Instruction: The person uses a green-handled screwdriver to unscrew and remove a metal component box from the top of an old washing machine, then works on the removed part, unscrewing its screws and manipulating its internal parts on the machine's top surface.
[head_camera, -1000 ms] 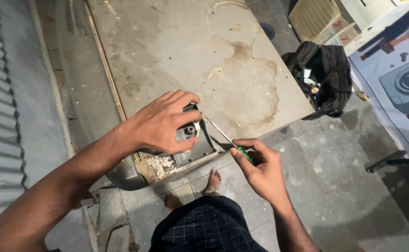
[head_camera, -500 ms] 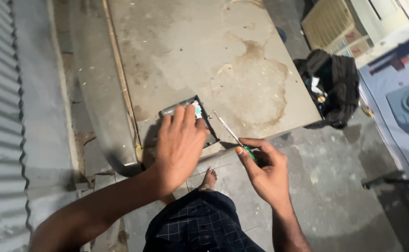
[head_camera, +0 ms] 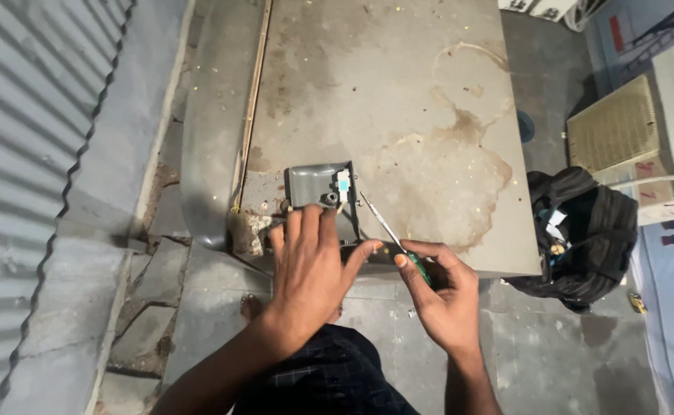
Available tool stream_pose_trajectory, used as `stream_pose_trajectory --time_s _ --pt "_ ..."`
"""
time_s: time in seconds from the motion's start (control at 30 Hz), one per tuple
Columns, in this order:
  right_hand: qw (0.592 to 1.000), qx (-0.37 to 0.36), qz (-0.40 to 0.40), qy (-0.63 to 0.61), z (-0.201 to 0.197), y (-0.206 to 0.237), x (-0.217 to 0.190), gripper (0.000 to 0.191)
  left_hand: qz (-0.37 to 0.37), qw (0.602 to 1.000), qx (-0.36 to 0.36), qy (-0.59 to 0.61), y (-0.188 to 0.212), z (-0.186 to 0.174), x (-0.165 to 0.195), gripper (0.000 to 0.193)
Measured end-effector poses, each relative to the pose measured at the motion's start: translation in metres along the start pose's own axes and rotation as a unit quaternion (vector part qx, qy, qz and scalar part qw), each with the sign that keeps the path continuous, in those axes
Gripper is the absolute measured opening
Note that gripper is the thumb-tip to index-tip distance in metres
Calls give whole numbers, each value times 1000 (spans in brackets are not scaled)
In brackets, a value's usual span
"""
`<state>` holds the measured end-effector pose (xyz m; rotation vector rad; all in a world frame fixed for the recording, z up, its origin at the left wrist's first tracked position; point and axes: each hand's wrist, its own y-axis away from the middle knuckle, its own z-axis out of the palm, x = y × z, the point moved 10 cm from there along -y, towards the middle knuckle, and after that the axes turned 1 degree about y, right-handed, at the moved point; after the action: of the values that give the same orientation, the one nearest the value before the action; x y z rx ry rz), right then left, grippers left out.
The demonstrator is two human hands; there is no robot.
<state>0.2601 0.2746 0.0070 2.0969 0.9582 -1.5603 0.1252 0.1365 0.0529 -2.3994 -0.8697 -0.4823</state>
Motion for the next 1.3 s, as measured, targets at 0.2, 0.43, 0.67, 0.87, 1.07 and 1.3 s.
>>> stream_pose_trajectory --time_s 0.2,0.43,0.67,0.87,1.07,1.3 --pt "997 -10 28 64 -7 18 -6 22 -15 998 10 64 11 8 -13 66" --pt "993 34 44 101 -3 47 -31 22 4 995 4 97 17 7 -21 68" --pt "982 63 21 177 13 69 -63 24 43 994 35 93 31 6 -24 64" --pt "966 71 -99 227 37 77 -91 27 72 990 76 96 38 2 -25 58" --pt "942 71 -83 319 57 75 -96 28 75 990 76 89 41 4 -27 51" --pt "927 55 -21 370 77 78 -100 28 116 987 103 35 47 7 -21 31"
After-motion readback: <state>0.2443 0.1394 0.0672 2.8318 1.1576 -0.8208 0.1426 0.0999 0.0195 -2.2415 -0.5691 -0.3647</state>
